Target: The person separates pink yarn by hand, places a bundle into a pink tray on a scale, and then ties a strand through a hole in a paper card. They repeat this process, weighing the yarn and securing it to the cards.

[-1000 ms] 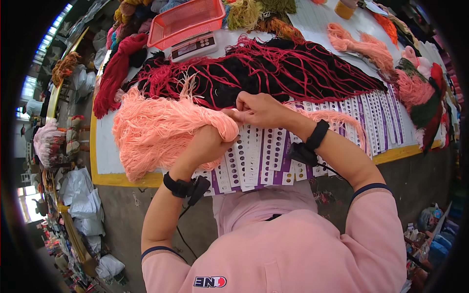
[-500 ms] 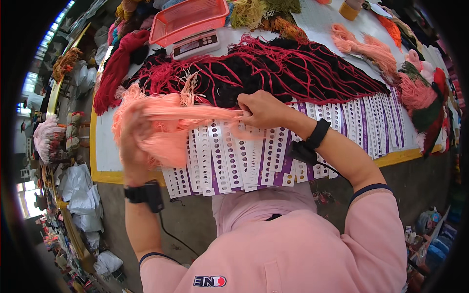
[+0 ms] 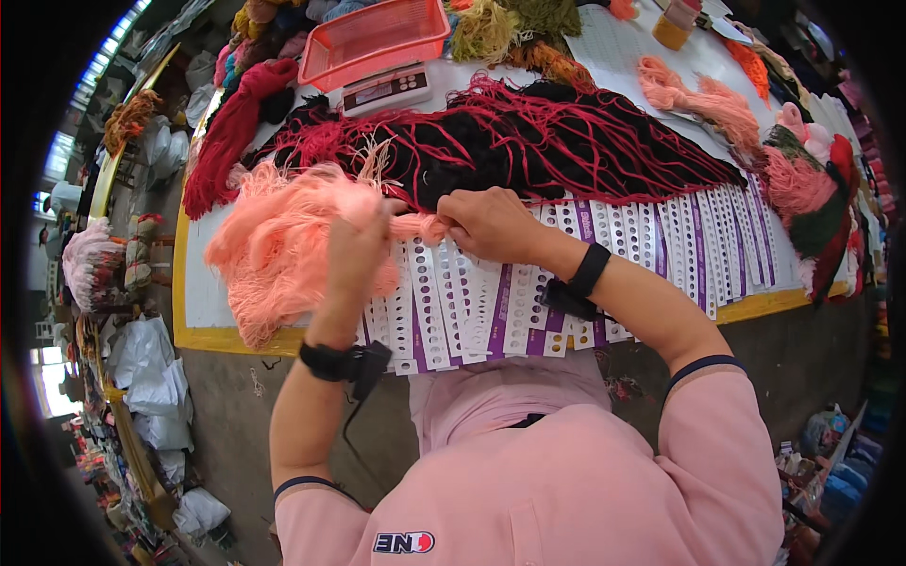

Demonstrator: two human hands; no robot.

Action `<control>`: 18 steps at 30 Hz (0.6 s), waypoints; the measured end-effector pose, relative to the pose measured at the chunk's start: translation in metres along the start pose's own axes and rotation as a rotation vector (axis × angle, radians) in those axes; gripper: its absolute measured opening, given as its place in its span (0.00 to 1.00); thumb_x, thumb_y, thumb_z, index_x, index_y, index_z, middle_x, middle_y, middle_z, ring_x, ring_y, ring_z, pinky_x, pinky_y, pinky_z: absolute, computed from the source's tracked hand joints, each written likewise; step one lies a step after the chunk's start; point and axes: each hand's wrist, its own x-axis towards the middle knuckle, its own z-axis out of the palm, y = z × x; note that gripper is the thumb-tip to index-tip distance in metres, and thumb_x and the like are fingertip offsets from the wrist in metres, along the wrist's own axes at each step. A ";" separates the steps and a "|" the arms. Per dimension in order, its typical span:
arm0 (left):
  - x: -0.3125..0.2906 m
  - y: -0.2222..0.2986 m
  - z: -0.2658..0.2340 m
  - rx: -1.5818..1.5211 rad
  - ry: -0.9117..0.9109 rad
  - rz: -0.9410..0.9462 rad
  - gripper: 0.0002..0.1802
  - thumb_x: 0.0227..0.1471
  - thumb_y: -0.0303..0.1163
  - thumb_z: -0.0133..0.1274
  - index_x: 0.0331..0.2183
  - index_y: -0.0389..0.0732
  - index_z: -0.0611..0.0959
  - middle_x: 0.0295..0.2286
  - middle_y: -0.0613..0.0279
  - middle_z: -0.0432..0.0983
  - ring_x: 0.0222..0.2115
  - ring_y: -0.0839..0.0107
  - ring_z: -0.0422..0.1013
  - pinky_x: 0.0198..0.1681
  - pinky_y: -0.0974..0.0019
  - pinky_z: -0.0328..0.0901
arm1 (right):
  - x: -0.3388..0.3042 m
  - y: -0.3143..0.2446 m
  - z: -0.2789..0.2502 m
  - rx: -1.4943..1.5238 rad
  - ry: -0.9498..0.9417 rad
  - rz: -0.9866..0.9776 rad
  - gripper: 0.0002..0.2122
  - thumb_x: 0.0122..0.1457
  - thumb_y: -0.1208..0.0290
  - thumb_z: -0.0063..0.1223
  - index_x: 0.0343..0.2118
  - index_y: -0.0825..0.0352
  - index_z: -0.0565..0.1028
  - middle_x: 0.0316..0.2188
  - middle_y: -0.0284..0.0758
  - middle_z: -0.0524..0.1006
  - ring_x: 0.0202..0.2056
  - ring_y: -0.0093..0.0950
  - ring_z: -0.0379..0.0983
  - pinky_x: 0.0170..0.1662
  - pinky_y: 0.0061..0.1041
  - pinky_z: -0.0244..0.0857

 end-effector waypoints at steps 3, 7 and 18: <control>-0.001 -0.021 0.024 -0.152 -0.003 -0.089 0.11 0.60 0.32 0.52 0.38 0.37 0.84 0.20 0.76 0.68 0.17 0.88 0.57 0.18 0.79 0.48 | -0.001 0.007 -0.003 0.096 -0.017 0.054 0.09 0.49 0.72 0.60 0.33 0.64 0.72 0.26 0.35 0.75 0.28 0.36 0.75 0.33 0.33 0.68; 0.004 -0.033 0.024 -0.204 0.000 -0.031 0.10 0.58 0.31 0.54 0.34 0.36 0.86 0.18 0.75 0.69 0.17 0.86 0.61 0.19 0.77 0.54 | -0.004 -0.004 -0.002 0.054 0.057 -0.038 0.08 0.51 0.69 0.58 0.32 0.63 0.73 0.27 0.37 0.76 0.29 0.38 0.76 0.33 0.35 0.68; 0.019 -0.017 0.017 0.505 -0.356 0.161 0.11 0.54 0.33 0.55 0.31 0.34 0.84 0.23 0.72 0.75 0.18 0.84 0.64 0.20 0.74 0.57 | 0.007 0.014 -0.002 0.259 -0.074 0.066 0.10 0.54 0.68 0.57 0.34 0.66 0.69 0.28 0.38 0.75 0.30 0.39 0.75 0.34 0.36 0.66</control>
